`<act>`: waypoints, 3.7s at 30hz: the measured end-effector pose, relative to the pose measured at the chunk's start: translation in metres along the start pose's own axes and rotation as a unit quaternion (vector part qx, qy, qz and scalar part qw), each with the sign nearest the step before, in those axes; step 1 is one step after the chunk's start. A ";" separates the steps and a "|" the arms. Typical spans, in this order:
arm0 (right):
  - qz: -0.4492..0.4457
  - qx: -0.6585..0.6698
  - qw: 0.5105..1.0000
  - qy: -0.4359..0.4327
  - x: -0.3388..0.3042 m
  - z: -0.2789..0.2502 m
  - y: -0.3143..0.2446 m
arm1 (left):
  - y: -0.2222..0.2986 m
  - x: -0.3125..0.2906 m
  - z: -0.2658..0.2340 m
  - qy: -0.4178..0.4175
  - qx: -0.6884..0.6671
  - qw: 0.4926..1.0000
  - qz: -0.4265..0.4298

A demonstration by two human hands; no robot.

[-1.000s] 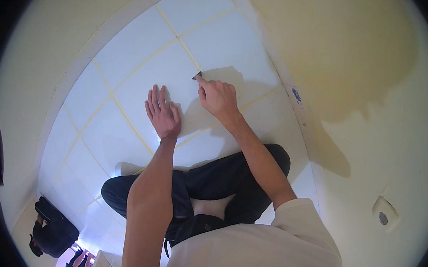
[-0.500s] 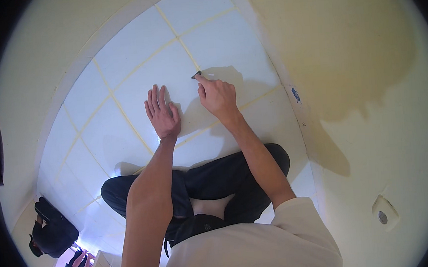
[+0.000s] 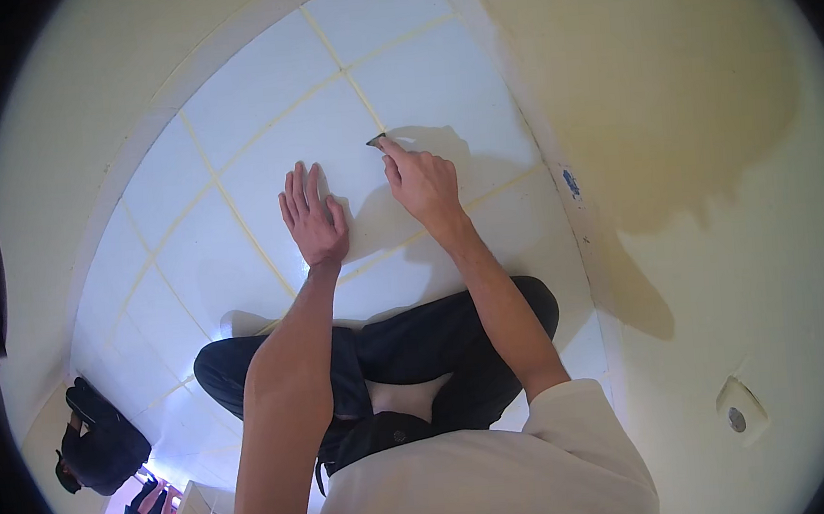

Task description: The person scrapes the grout lines between floor tiles using a small hand scraper.

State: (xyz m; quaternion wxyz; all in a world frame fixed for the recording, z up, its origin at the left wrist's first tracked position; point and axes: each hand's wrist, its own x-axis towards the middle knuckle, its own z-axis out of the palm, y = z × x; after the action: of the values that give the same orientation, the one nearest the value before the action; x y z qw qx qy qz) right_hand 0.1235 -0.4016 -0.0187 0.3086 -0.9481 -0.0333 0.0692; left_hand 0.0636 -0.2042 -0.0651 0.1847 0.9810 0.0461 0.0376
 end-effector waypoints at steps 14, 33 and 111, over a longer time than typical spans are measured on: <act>0.042 -0.065 0.997 -0.024 0.000 -0.003 0.008 | -0.001 -0.001 0.000 0.000 0.001 1.000 -0.004; 0.085 -0.021 0.994 -0.058 0.002 -0.006 0.010 | -0.002 0.000 0.001 0.004 0.003 1.000 0.000; -0.019 -0.001 0.999 0.031 -0.004 0.009 0.000 | -0.001 0.001 0.001 0.005 0.002 1.000 0.003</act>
State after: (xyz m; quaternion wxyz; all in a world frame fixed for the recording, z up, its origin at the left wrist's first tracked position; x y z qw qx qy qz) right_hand 0.1183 -0.3970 -0.0254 0.3099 -0.9493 -0.0416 0.0337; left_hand 0.0643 -0.2036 -0.0661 0.1828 0.9813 0.0436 0.0426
